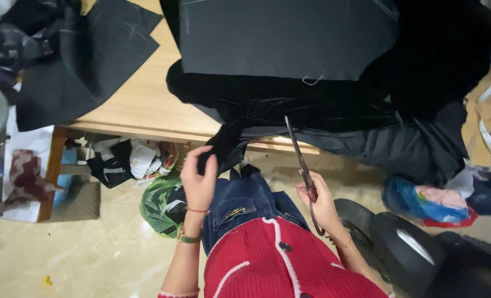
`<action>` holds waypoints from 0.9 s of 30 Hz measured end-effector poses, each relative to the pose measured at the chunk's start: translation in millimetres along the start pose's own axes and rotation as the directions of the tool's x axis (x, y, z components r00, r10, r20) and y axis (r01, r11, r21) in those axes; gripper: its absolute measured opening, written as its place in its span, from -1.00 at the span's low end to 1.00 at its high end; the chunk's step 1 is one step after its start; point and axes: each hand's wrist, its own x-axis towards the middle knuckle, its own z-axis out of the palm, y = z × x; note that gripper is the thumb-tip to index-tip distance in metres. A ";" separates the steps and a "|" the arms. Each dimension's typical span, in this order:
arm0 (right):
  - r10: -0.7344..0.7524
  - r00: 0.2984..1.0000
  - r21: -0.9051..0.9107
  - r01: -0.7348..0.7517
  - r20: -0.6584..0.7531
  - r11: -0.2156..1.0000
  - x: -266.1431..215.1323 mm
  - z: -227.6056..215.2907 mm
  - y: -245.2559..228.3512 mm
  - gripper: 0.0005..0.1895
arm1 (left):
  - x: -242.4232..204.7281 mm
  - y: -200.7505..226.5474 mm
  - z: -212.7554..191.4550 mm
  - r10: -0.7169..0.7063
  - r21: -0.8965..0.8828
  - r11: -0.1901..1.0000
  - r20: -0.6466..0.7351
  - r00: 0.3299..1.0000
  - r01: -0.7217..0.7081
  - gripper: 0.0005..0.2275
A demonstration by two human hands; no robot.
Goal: The person aligns a paper pattern on a large piece of black fabric laid out on a table. They then use a pair of shears to cut the fabric along the pattern's edges, separating the shaped piece from the rest of the material.
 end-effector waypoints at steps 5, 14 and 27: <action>-0.010 1.000 0.028 0.009 0.024 1.000 1.6 4.7 -2.9 -0.77 | 32.7 18.8 10.6 0.381 0.344 0.862 0.046 0.923 -0.373 -0.78; -0.016 1.000 0.038 0.016 -0.005 0.999 -2.6 -1.7 21.1 -0.77 | 125.0 20.9 57.0 0.847 0.424 0.459 0.056 0.528 -0.781 -0.79; 0.205 0.976 0.198 -0.187 -0.077 0.962 -20.9 -16.1 53.1 -0.64 | 57.9 -17.4 69.7 0.314 0.318 0.891 0.088 0.945 -0.325 -0.67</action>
